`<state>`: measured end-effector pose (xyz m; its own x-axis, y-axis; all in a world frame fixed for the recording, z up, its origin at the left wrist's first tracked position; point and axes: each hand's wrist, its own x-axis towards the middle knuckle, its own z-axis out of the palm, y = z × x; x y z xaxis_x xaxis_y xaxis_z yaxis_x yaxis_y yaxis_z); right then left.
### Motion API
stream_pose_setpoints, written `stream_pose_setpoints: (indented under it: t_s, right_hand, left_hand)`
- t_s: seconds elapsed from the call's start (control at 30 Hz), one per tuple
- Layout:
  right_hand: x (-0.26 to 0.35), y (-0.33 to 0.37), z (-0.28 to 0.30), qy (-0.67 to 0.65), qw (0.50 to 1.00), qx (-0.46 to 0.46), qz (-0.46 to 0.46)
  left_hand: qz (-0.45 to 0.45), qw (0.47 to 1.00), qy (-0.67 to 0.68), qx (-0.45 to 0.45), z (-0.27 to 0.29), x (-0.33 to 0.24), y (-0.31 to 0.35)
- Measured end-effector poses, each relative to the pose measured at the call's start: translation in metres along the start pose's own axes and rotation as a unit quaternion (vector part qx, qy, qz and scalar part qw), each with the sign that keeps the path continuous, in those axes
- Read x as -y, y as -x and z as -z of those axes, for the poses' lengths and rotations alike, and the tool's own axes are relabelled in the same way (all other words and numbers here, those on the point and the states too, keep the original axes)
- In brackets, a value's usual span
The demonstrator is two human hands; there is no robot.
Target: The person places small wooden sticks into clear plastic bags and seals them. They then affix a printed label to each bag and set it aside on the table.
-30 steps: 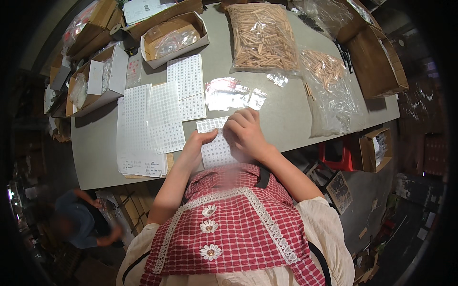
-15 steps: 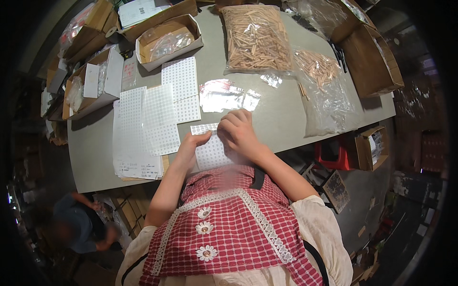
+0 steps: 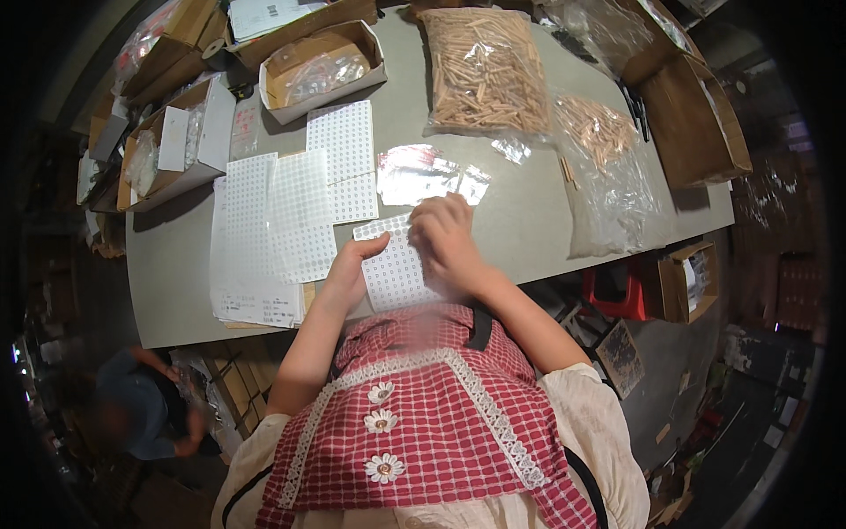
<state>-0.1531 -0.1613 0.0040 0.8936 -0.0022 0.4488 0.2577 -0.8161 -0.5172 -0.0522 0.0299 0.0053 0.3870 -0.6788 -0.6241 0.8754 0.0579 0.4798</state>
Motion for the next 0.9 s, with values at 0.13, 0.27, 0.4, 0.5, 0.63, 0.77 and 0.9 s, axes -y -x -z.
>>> stream_pose_setpoints:
  t_s: [0.13,0.27,0.4,0.5,0.63,0.77,0.9]
  right_hand:
    - [-0.054,-0.004,-0.013,0.040,0.984,-0.089,-0.150]
    - [-0.087,-0.017,-0.013,0.146,0.976,-0.070,-0.147]
    - [-0.104,-0.020,-0.020,0.224,0.959,-0.090,-0.150]
    - [-0.109,-0.021,0.001,0.138,0.955,-0.102,-0.241]
    - [-0.060,-0.015,0.023,-0.046,0.993,-0.041,-0.103]
    - [-0.002,-0.015,0.023,-0.006,0.998,0.054,-0.012]
    - [0.000,-0.009,0.014,-0.001,0.996,0.081,-0.029]
  left_hand:
    - [0.012,0.999,0.044,0.023,0.010,0.001,-0.008]
    - [-0.009,1.000,0.022,0.020,0.006,0.000,-0.008]
    - [-0.005,1.000,-0.027,0.002,0.003,-0.004,-0.003]
    - [-0.003,0.999,-0.033,0.001,0.006,-0.003,-0.002]
    - [0.027,0.998,0.015,0.052,0.016,-0.002,-0.007]
    - [0.041,0.997,0.013,0.059,0.017,-0.005,-0.004]
    - [0.041,0.997,0.007,0.064,0.019,-0.004,-0.001]
